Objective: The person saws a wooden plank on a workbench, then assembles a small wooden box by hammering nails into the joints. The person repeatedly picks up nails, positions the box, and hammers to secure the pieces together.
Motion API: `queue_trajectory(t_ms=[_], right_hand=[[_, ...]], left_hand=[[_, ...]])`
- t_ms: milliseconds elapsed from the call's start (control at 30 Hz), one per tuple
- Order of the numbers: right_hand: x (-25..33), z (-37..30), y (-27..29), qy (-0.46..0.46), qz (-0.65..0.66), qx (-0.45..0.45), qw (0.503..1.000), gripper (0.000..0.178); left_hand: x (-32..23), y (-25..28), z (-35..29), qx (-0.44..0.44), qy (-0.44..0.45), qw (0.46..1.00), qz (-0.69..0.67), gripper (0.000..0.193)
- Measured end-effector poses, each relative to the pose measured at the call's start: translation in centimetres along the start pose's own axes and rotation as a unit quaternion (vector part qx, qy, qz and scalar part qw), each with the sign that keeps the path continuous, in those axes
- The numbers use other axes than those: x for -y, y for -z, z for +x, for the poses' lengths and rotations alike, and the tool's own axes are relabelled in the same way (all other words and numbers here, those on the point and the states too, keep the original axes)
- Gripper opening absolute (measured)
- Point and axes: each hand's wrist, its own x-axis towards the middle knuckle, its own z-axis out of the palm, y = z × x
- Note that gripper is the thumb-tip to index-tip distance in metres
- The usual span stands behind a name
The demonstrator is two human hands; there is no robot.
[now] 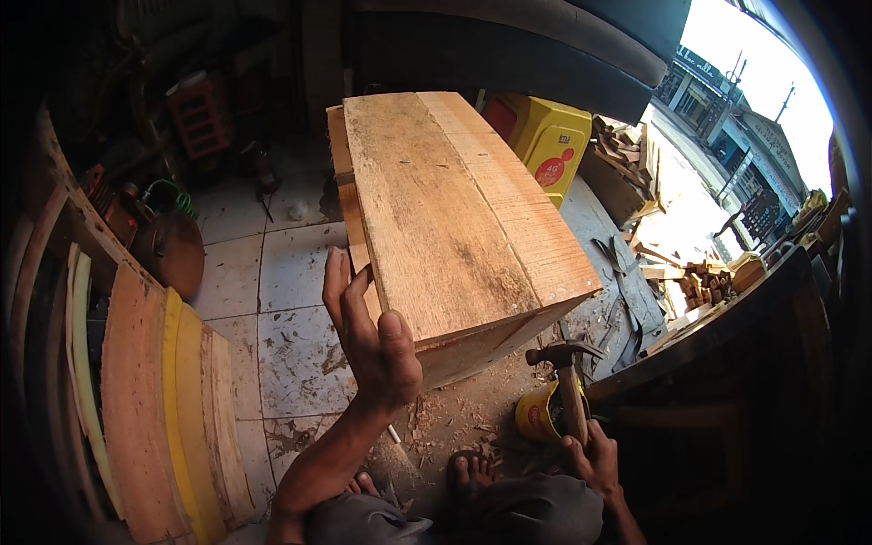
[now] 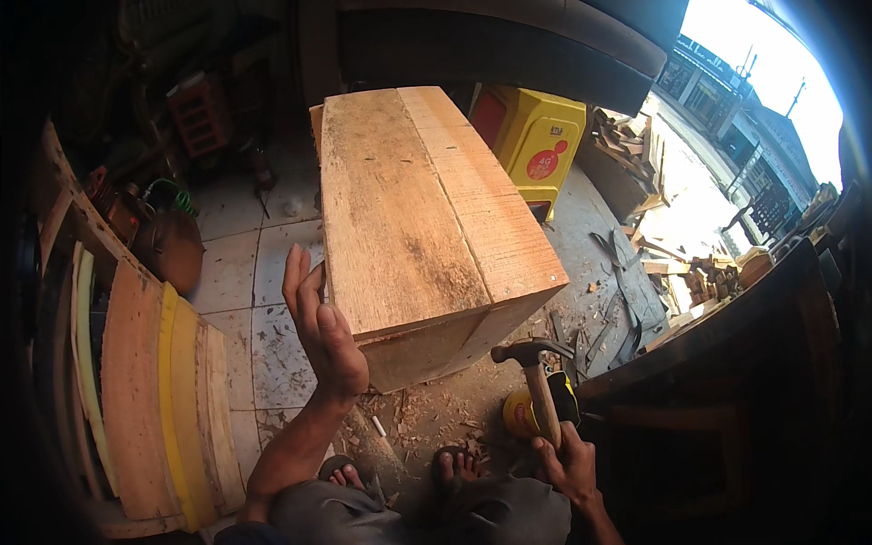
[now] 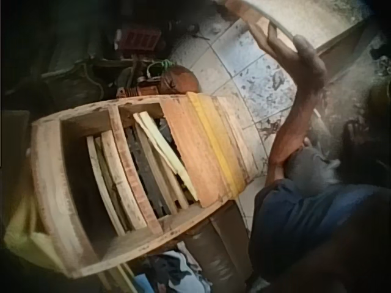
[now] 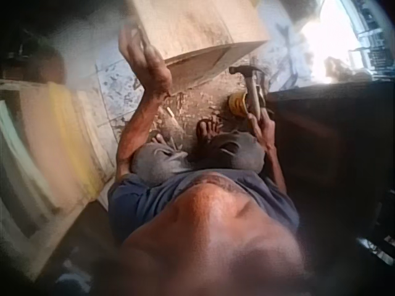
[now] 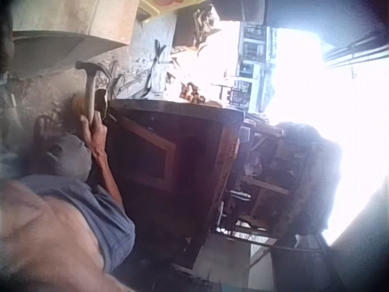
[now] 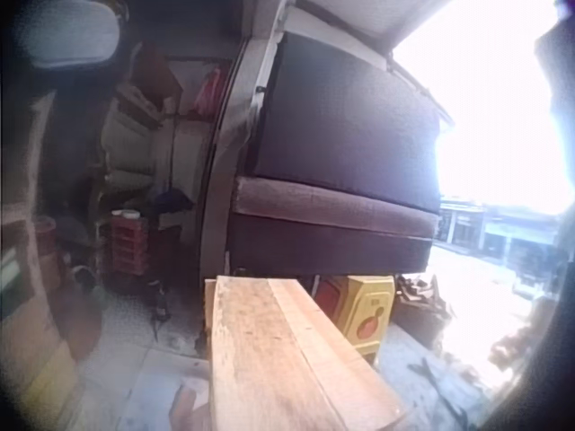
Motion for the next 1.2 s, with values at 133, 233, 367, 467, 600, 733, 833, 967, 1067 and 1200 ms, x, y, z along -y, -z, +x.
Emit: queue_trajectory(t_ms=[133, 233, 367, 467, 600, 733, 833, 967, 1067, 1200], right_hand=[[-2.1, 0.0, -1.1, 0.169, -0.037, -0.01, 0.985, 0.036], [-0.6, 2.2, 0.1, 0.296, -0.139, -0.002, 0.945, 0.044], [3.3, 7.8, -0.5, 0.454, -0.158, 0.045, 0.876, 0.038], [7.2, 10.7, -1.2, 0.4, -0.223, 0.089, 0.884, 0.037], [4.5, 10.3, -2.7, 0.453, -0.155, 0.031, 0.877, 0.035], [5.0, 10.8, -3.5, 0.358, -0.145, 0.077, 0.919, 0.034], [0.7, 7.7, -6.7, 0.241, -0.056, 0.171, 0.954, 0.033], [-3.1, 2.7, -12.9, -0.015, -0.033, 0.255, 0.966, 0.035], [-8.6, 0.5, -18.8, -0.074, 0.061, 0.263, 0.96, 0.052], [-10.3, 0.1, -20.1, 0.019, 0.151, 0.257, 0.954, 0.052]], left_hand=[[0.2, 0.2, 1.5, -0.09, -0.151, 0.984, 0.025, 0.073], [-0.2, 1.1, 1.9, 0.093, -0.117, 0.985, -0.084, 0.065], [-0.6, 0.8, 2.1, 0.064, -0.117, 0.989, -0.059, 0.056], [0.1, 1.4, 2.2, 0.042, -0.092, 0.992, -0.078, 0.054], [-0.6, 0.5, 2.4, 0.05, -0.101, 0.99, -0.089, 0.051], [-0.6, 0.6, 2.5, 0.04, -0.093, 0.993, -0.063, 0.05], [-0.9, -0.4, 2.2, 0.05, -0.076, 0.994, -0.056, 0.049], [-0.1, 0.2, 1.9, 0.051, -0.066, 0.996, -0.037, 0.048], [-0.4, -0.4, 1.7, 0.027, -0.076, 0.996, -0.043, 0.048], [0.6, 0.4, 2.0, 0.036, -0.111, 0.993, -0.032, 0.049]])
